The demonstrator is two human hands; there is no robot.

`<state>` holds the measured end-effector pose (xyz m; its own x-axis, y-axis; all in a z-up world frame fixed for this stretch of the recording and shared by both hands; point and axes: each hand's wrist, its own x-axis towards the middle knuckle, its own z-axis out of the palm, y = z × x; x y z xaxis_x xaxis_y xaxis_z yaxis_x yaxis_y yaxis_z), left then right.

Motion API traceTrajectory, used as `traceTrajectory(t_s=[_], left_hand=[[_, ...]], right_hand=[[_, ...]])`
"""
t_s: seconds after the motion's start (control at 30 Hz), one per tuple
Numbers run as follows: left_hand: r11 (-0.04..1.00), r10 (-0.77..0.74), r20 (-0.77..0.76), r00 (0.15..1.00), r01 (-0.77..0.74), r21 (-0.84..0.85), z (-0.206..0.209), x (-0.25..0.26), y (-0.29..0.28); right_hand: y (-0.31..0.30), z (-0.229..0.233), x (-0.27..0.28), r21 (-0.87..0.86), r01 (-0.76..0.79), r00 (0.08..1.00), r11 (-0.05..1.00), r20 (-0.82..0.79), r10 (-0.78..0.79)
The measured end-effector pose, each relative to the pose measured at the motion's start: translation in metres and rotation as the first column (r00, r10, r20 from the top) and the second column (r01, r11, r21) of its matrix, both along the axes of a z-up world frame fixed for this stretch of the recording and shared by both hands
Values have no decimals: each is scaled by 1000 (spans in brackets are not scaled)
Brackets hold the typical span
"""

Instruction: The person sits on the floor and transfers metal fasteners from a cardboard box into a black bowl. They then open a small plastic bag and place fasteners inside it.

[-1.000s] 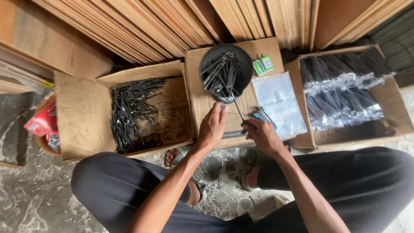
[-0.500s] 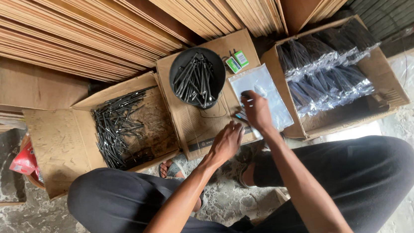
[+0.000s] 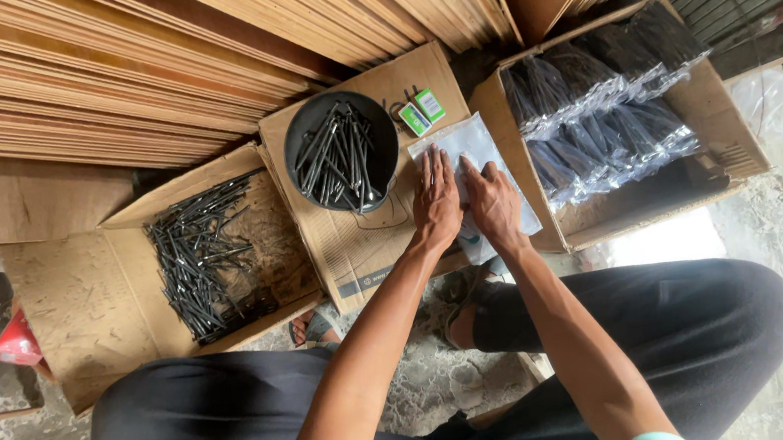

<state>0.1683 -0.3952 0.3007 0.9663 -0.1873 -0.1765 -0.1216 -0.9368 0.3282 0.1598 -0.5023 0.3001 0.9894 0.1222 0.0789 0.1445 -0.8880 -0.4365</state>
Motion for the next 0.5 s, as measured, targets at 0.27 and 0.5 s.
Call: traceTrajectory(t_s=[0.27,0.5], left_hand=[[1000,-2,-66,998,1,-9,-8,-1,1],[998,50,-91,995,-54,-38,-54,3,-5]], right_hand=[[-4,-45,2,148,149,986,978,54,-159],[-2,-49,9,285,247,965,926,14,-261]])
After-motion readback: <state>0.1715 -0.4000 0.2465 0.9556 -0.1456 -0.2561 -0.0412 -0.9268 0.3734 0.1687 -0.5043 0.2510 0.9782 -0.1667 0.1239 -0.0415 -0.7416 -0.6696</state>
